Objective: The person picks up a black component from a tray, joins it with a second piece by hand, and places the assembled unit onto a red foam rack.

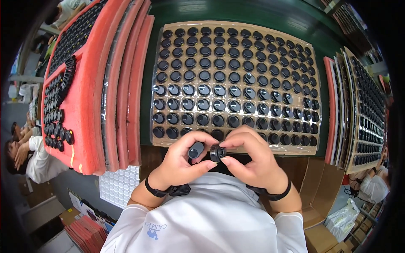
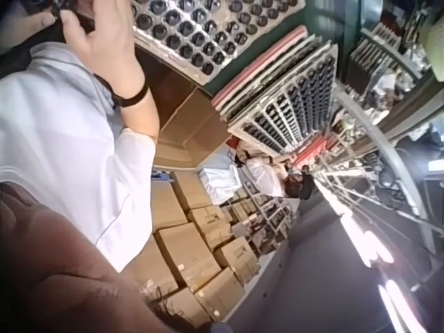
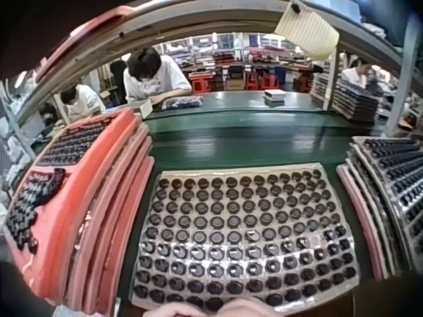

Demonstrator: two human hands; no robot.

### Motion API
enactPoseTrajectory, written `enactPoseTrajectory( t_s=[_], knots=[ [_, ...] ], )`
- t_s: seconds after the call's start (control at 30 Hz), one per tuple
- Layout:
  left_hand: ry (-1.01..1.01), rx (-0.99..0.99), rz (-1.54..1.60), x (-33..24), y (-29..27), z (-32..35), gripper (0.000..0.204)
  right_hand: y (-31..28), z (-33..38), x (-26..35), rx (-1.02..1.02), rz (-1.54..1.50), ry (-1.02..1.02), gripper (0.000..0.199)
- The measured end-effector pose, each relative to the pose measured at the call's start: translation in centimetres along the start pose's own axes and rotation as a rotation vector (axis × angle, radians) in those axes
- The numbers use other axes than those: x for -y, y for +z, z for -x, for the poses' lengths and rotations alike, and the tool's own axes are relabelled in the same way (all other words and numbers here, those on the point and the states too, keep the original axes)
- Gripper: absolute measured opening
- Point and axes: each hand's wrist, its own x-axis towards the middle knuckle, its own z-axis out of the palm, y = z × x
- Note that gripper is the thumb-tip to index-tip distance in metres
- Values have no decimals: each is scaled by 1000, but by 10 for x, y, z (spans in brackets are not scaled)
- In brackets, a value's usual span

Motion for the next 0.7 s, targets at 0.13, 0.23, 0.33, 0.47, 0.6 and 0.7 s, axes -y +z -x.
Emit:
enactPoseTrajectory(
  t_s=[0.13, 0.23, 0.33, 0.47, 0.6, 0.7],
  knots=[
    [59, -17, -71, 2, -7, 3, 39, 8, -3, -1, -30, 23, -72, 27],
    [75, -3, -98, 3, -10, 5, 38, 11, -4, -4, -28, 68, -114, 28],
    [40, -19, -73, 4, -11, 4, 37, 13, -4, -7, -20, 115, -164, 29],
    [30, -34, -34, 5, -11, 5, 37, 14, -6, -5, -40, 122, -180, 30],
    [20, -39, -26, 4, -12, 5, 38, 16, -7, -6, -53, 173, -210, 33],
    [-48, -61, 45, 2, -11, 5, 45, 16, -5, -11, -28, 151, -241, 30]
  ],
)
